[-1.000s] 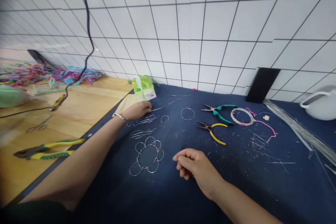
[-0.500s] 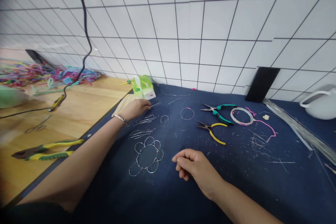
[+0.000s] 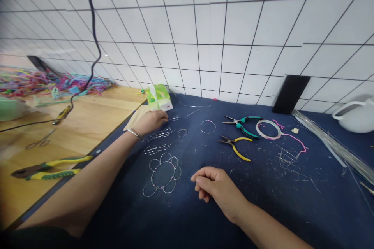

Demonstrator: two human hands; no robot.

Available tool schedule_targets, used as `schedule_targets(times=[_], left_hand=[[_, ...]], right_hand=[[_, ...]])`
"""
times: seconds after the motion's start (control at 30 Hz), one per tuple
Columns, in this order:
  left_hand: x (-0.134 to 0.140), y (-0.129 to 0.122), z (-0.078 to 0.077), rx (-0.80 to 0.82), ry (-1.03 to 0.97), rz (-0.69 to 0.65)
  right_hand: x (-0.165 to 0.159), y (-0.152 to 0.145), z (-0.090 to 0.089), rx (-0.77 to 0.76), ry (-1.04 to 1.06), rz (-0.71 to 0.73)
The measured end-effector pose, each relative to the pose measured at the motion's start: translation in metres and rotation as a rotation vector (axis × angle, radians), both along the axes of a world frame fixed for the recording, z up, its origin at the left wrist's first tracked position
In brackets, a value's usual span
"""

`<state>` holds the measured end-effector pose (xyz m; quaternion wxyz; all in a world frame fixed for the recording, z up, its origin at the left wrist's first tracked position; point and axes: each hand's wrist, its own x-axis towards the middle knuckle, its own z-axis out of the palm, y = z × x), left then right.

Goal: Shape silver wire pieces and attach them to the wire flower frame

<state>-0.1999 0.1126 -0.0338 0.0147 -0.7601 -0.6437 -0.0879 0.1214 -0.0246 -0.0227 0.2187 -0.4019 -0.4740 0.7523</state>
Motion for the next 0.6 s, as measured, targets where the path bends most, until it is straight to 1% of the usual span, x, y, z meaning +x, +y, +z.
schedule_targets(times=[0.13,0.2,0.27,0.37,0.47,0.57,0.6], left_hand=[[-0.002,0.0,0.001,0.026,0.007,-0.012],[-0.001,-0.002,0.006,0.049,0.011,-0.02],[0.005,-0.006,0.013,0.074,0.016,-0.043],[0.028,-0.019,0.028,0.106,0.022,-0.139],[0.065,-0.042,0.045,0.114,0.027,-0.29],[0.103,-0.07,0.058,0.14,0.081,-0.522],[0.113,-0.079,0.061,0.146,0.099,-0.567]], right_hand=[[-0.001,0.0,-0.001,0.005,-0.005,0.011],[-0.001,0.001,-0.001,0.026,-0.021,0.015],[0.0,0.004,0.001,0.095,-0.08,0.011],[0.007,0.011,0.008,0.292,-0.233,-0.051],[0.017,0.017,0.018,0.569,-0.4,-0.168],[0.025,0.023,0.022,0.848,-0.565,-0.252],[0.027,0.024,0.022,0.927,-0.609,-0.277]])
